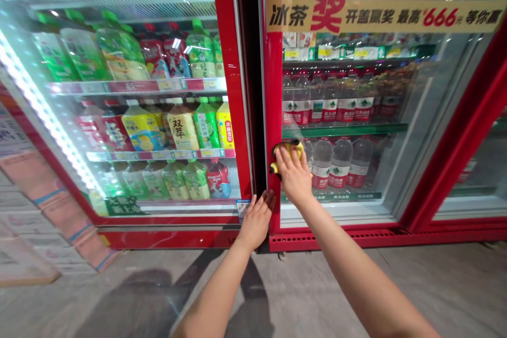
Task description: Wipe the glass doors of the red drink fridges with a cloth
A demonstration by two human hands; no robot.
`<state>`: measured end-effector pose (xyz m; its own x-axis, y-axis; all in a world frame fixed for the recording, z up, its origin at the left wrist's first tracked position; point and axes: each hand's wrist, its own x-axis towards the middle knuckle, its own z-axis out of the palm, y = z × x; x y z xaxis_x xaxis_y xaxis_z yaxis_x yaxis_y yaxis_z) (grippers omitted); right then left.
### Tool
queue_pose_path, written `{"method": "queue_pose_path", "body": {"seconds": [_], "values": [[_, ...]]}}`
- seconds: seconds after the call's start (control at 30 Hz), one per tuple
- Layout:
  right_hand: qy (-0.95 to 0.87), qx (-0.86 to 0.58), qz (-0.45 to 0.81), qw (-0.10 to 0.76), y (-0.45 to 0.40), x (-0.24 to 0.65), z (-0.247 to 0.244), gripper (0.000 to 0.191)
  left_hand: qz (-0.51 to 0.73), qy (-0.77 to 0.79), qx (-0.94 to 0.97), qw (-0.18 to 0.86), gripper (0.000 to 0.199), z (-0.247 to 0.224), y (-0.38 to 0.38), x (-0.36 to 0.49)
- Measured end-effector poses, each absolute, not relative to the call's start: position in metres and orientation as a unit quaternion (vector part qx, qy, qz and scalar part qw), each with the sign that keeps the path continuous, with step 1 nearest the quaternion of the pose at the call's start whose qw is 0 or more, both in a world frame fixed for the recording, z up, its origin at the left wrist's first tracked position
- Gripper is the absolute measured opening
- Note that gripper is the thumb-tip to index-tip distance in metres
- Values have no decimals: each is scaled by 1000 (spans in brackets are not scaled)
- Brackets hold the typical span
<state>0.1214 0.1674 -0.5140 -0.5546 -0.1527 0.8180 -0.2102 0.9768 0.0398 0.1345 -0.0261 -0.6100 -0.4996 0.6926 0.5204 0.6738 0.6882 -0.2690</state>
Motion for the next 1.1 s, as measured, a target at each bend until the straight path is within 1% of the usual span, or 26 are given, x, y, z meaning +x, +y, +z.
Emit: {"method": "queue_pose_path", "body": {"seconds": [0.07,0.13,0.23,0.33,0.53,0.6,0.7,0.77,0.83,0.97,1.03,1.1], "values": [[-878,70,43,472,166,118,-492,63,11,-864,-391,316,77,-606,-25,136],[-881,75,45,465,166,118,-490,64,11,-865,-391,315,76,-604,-25,138],[-888,121,35,443,172,125,-520,64,12,-868,-388,309,63,-604,-24,138],[-883,170,24,436,176,130,-539,62,8,-872,-380,310,61,-604,-22,136],[-873,101,59,473,167,121,-502,64,-8,-867,-360,345,66,-592,-17,137],[-873,119,55,470,164,121,-510,62,-5,-874,-334,352,68,-587,-20,138],[-874,204,27,441,161,125,-541,57,-4,-883,-297,364,75,-582,-25,138],[-871,239,18,428,159,125,-551,55,-10,-885,-277,373,80,-580,-26,137],[-869,223,30,441,158,123,-543,56,-15,-885,-266,381,82,-578,-25,136],[-853,96,81,506,169,117,-519,62,-12,-880,-284,381,84,-574,-18,136],[-850,58,86,516,178,120,-530,65,-17,-878,-291,379,87,-573,-14,137],[-858,69,66,505,186,125,-555,67,-24,-876,-295,380,88,-572,-9,136]]}}
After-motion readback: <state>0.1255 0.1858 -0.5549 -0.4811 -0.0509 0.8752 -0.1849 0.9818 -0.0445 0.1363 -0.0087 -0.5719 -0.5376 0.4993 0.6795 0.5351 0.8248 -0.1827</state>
